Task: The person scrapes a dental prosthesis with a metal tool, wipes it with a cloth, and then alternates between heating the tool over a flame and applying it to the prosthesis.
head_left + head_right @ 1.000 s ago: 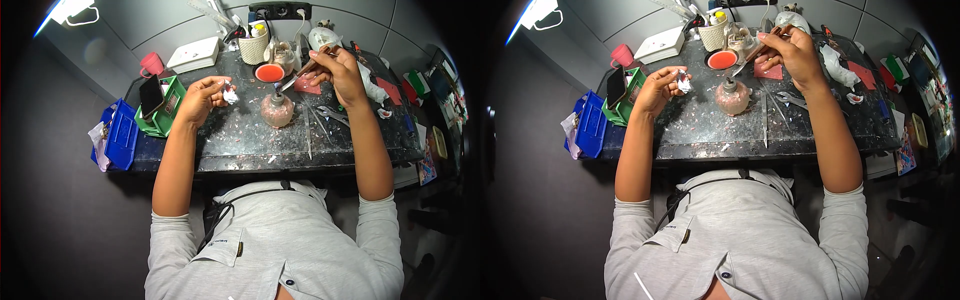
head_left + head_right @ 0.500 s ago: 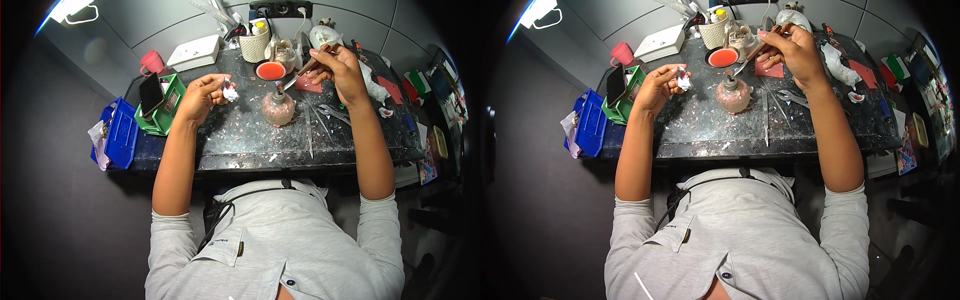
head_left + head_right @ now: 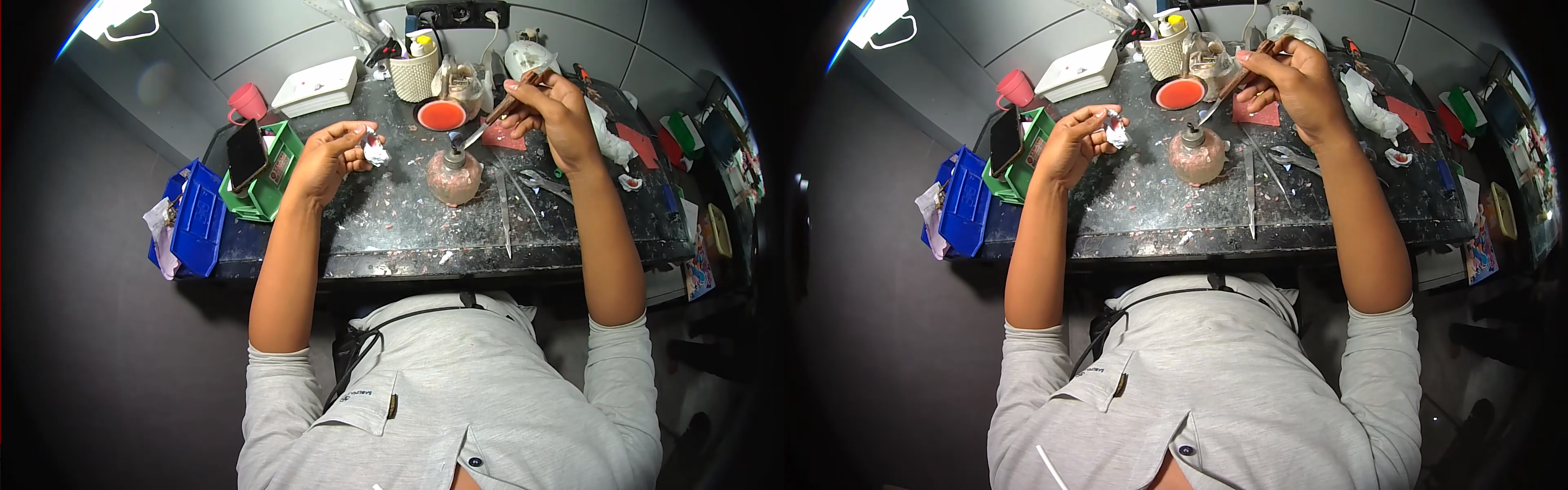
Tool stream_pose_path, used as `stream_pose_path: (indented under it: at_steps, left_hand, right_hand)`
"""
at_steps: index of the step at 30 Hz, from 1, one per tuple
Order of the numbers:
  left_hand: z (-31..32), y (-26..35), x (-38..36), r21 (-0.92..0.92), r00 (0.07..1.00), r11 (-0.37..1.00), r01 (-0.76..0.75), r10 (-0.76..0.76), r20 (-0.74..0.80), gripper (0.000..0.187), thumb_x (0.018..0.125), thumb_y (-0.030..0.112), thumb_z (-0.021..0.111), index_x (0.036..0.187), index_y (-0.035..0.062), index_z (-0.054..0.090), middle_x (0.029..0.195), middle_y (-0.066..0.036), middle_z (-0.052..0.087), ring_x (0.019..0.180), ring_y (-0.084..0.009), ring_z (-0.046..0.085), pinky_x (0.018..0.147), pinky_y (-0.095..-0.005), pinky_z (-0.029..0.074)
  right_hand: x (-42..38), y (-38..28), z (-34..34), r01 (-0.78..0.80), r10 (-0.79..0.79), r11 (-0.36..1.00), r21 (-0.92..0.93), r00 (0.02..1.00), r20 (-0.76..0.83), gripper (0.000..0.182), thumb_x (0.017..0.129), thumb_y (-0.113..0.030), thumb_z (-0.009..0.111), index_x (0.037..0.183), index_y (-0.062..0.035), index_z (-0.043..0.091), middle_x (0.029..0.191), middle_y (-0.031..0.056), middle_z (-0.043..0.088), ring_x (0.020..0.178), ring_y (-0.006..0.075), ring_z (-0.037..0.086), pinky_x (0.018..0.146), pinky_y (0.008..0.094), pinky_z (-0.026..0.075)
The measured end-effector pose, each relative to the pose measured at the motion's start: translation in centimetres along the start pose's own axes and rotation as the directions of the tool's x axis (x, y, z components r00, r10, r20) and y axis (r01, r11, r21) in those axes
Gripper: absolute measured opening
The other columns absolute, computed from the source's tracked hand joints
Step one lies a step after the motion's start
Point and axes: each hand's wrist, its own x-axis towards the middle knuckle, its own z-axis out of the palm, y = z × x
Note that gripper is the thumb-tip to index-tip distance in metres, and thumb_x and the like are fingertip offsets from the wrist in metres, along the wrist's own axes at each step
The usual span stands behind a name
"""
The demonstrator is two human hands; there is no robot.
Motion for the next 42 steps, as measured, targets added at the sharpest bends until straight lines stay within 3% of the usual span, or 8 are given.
stream_pose_path:
  at_steps: [21, 24, 26, 27, 29, 37, 40, 42]
  left_hand:
    - [0.01, -0.02, 0.02, -0.008, 1.000, 1.000, 0.006, -0.006, -0.003, 0.028, 0.101, 0.019, 0.057, 0.121, 0.0007, 0.064, 0.106, -0.012, 0.073, 0.087, -0.0144, 0.071, 0.073, -0.0285, 0.056]
    - [0.02, -0.04, 0.04, -0.005, 1.000, 1.000, 0.007, -0.007, -0.007, 0.028, 0.101, 0.020, 0.057, 0.120, 0.0007, 0.064, 0.105, -0.012, 0.073, 0.087, -0.0143, 0.071, 0.073, -0.0284, 0.056]
    - [0.08, -0.01, 0.04, -0.003, 1.000, 1.000, 0.008, -0.008, -0.009, 0.028, 0.101, 0.020, 0.057, 0.120, 0.0007, 0.064, 0.105, -0.012, 0.073, 0.086, -0.0143, 0.071, 0.073, -0.0284, 0.056]
    - [0.10, -0.01, 0.03, -0.007, 1.000, 1.000, 0.010, -0.010, -0.005, 0.028, 0.101, 0.020, 0.057, 0.120, 0.0007, 0.064, 0.104, -0.012, 0.073, 0.086, -0.0143, 0.071, 0.073, -0.0283, 0.056]
    - [0.06, -0.02, 0.03, -0.012, 1.000, 1.000, 0.010, -0.010, -0.005, 0.028, 0.101, 0.020, 0.057, 0.120, 0.0006, 0.064, 0.104, -0.012, 0.073, 0.086, -0.0143, 0.071, 0.073, -0.0282, 0.056]
    - [0.55, 0.16, -0.15, -0.045, 1.000, 0.999, 0.008, -0.009, -0.028, 0.025, 0.100, 0.020, 0.059, 0.115, 0.0007, 0.065, 0.099, -0.009, 0.073, 0.077, -0.0107, 0.068, 0.068, -0.0255, 0.054]
    - [0.18, 0.01, -0.05, -0.025, 1.000, 1.000, 0.005, -0.005, 0.006, 0.027, 0.100, 0.020, 0.058, 0.118, 0.0007, 0.065, 0.104, -0.012, 0.073, 0.087, -0.0147, 0.071, 0.070, -0.0282, 0.056]
    - [0.25, 0.10, -0.21, -0.034, 0.998, 0.999, 0.004, -0.002, 0.056, 0.028, 0.100, 0.021, 0.058, 0.117, 0.0003, 0.065, 0.104, -0.013, 0.073, 0.085, -0.0148, 0.071, 0.069, -0.0280, 0.056]
  right_hand:
    - [0.08, 0.22, -0.05, 0.001, -0.001, 1.000, -0.025, 1.000, -0.008, 0.027, 0.088, -0.019, 0.074, 0.096, 0.0032, 0.060, 0.083, 0.0133, 0.069, 0.061, 0.0169, 0.070, 0.049, 0.0222, 0.055]
    - [0.10, 0.08, -0.13, -0.014, 0.015, 1.000, -0.027, 0.999, 0.029, 0.024, 0.090, -0.017, 0.071, 0.100, 0.0019, 0.060, 0.087, 0.0130, 0.069, 0.067, 0.0168, 0.071, 0.052, 0.0228, 0.057]
    - [0.17, 0.09, -0.11, 0.106, -0.121, 0.983, 0.152, 0.988, 0.092, 0.017, 0.094, -0.011, 0.066, 0.104, 0.0013, 0.060, 0.094, 0.0141, 0.069, 0.083, 0.0192, 0.073, 0.060, 0.0260, 0.062]
    - [0.08, -0.05, 0.04, 0.107, -0.121, 0.983, 0.151, 0.988, 0.092, 0.017, 0.094, -0.011, 0.066, 0.104, 0.0013, 0.060, 0.094, 0.0141, 0.069, 0.083, 0.0192, 0.073, 0.060, 0.0260, 0.062]
    - [-0.12, -0.52, 0.67, 0.191, -0.203, 0.975, 0.116, 0.974, 0.103, 0.013, 0.097, -0.005, 0.061, 0.108, 0.0007, 0.060, 0.101, 0.0163, 0.069, 0.097, 0.0226, 0.071, 0.069, 0.0300, 0.064]
    - [0.21, 0.21, 0.37, 0.211, -0.213, 0.977, 0.031, 0.973, 0.091, 0.013, 0.096, -0.003, 0.061, 0.109, 0.0005, 0.060, 0.106, 0.0187, 0.070, 0.100, 0.0232, 0.071, 0.074, 0.0311, 0.065]
    - [0.15, -0.03, 0.29, 0.199, -0.198, 0.980, -0.010, 0.977, 0.082, 0.013, 0.096, -0.003, 0.060, 0.109, 0.0002, 0.060, 0.107, 0.0192, 0.071, 0.100, 0.0224, 0.071, 0.073, 0.0299, 0.064]
    - [0.13, -0.13, 0.24, 0.190, -0.187, 0.981, -0.026, 0.979, 0.078, 0.013, 0.096, -0.003, 0.060, 0.109, 0.0000, 0.060, 0.107, 0.0194, 0.071, 0.100, 0.0221, 0.071, 0.072, 0.0293, 0.064]
